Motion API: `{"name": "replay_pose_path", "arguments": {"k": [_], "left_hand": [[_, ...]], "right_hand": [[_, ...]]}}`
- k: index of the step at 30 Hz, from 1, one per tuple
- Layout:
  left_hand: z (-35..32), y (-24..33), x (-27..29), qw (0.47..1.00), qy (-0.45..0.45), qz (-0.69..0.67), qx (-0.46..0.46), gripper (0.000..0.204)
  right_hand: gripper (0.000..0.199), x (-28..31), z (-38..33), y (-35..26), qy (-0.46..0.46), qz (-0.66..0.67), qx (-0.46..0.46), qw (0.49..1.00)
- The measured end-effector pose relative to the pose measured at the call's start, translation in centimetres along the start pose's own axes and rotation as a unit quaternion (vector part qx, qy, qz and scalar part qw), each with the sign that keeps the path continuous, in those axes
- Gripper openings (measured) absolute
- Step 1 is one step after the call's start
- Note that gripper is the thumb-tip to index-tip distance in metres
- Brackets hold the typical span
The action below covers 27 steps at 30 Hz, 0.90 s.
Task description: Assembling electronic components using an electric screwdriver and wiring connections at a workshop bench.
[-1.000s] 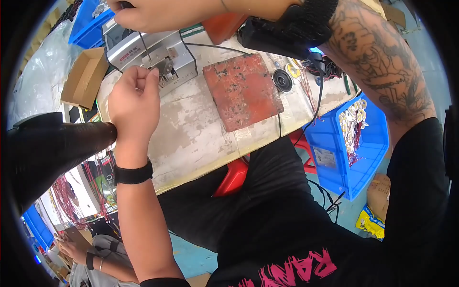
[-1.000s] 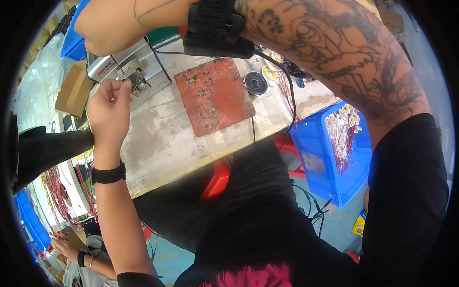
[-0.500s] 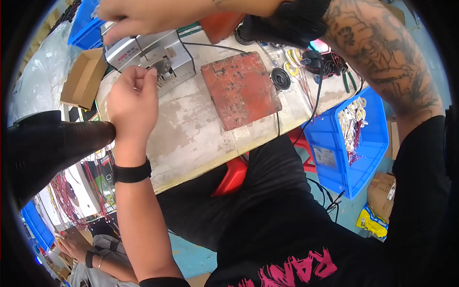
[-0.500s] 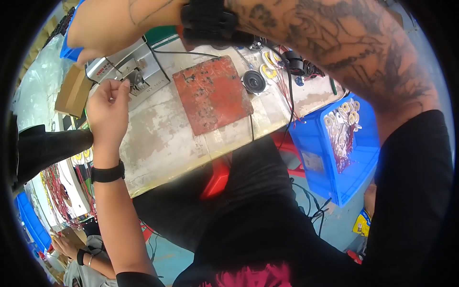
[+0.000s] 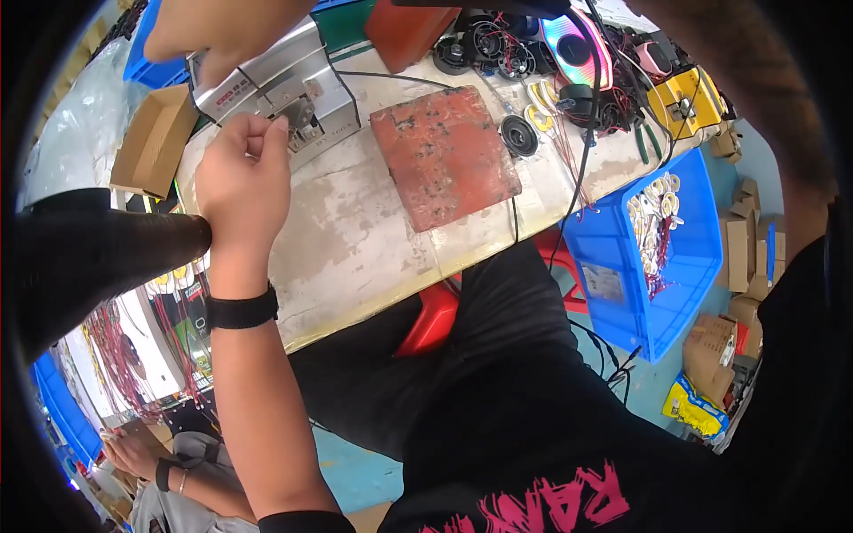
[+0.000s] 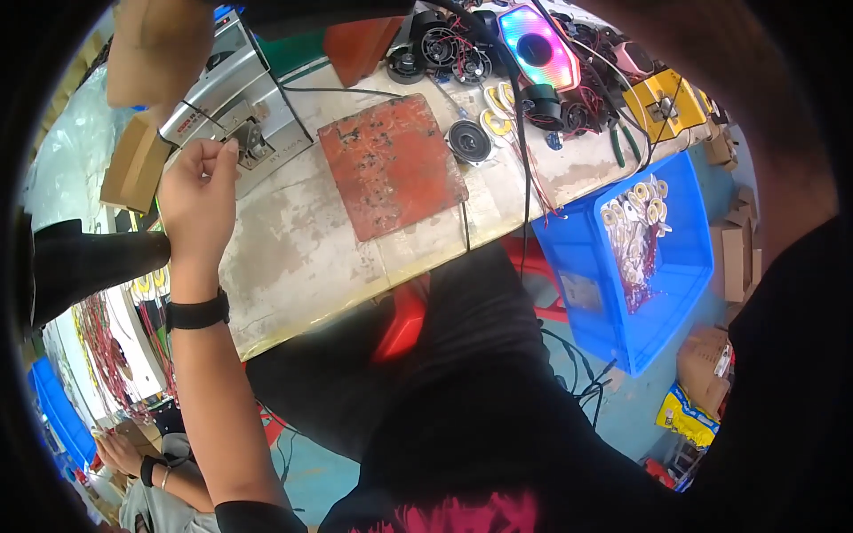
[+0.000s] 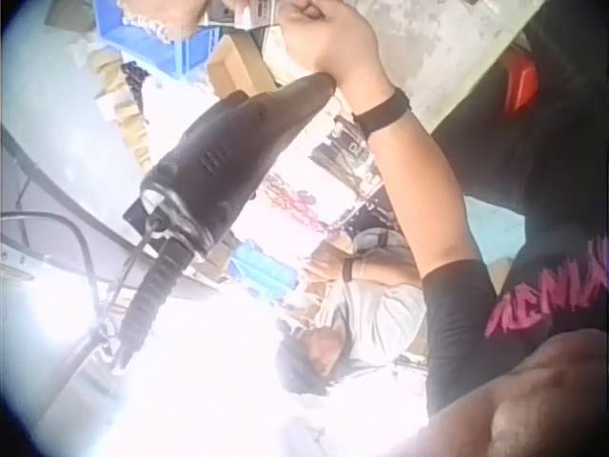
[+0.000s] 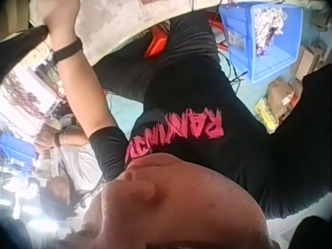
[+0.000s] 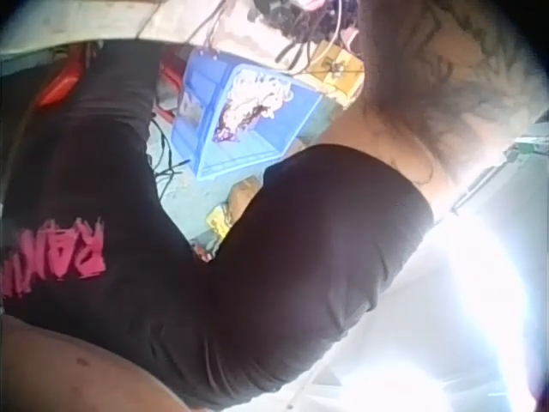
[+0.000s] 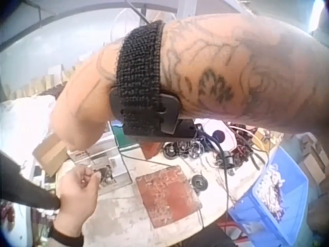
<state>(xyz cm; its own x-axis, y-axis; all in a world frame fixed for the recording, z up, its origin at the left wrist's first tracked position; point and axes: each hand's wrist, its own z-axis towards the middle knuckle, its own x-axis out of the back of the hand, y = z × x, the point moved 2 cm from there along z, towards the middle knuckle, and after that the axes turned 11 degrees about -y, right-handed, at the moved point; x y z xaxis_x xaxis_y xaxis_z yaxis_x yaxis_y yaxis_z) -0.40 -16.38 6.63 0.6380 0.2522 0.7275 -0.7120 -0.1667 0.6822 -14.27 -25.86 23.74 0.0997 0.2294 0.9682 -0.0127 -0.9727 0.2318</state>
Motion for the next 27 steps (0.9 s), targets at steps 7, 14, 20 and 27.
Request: {"name": "replay_pose_path", "arguments": {"k": [7, 14, 20, 27], "left_hand": [[0.0, 0.0, -0.1, 1.000, 0.010, 0.011, -0.002, 0.026], [0.2, -0.3, -0.3, 1.000, 0.007, -0.018, -0.009, 0.026], [0.0, 0.1, -0.1, 1.000, 0.014, -0.006, 0.005, 0.027], [-0.7, -0.8, 0.3, 0.999, 0.026, -0.037, 0.027, 0.028]], "right_hand": [[0.016, -1.3, -0.2, 0.3, 0.073, -0.033, 0.069, 0.994], [0.016, -1.4, -1.1, 0.6, 0.145, -0.074, 0.132, 0.978], [0.016, -1.5, -2.2, 1.3, 0.209, -0.110, 0.186, 0.954], [0.017, -2.8, -1.8, 3.3, 0.299, -0.136, 0.265, 0.907]]}}
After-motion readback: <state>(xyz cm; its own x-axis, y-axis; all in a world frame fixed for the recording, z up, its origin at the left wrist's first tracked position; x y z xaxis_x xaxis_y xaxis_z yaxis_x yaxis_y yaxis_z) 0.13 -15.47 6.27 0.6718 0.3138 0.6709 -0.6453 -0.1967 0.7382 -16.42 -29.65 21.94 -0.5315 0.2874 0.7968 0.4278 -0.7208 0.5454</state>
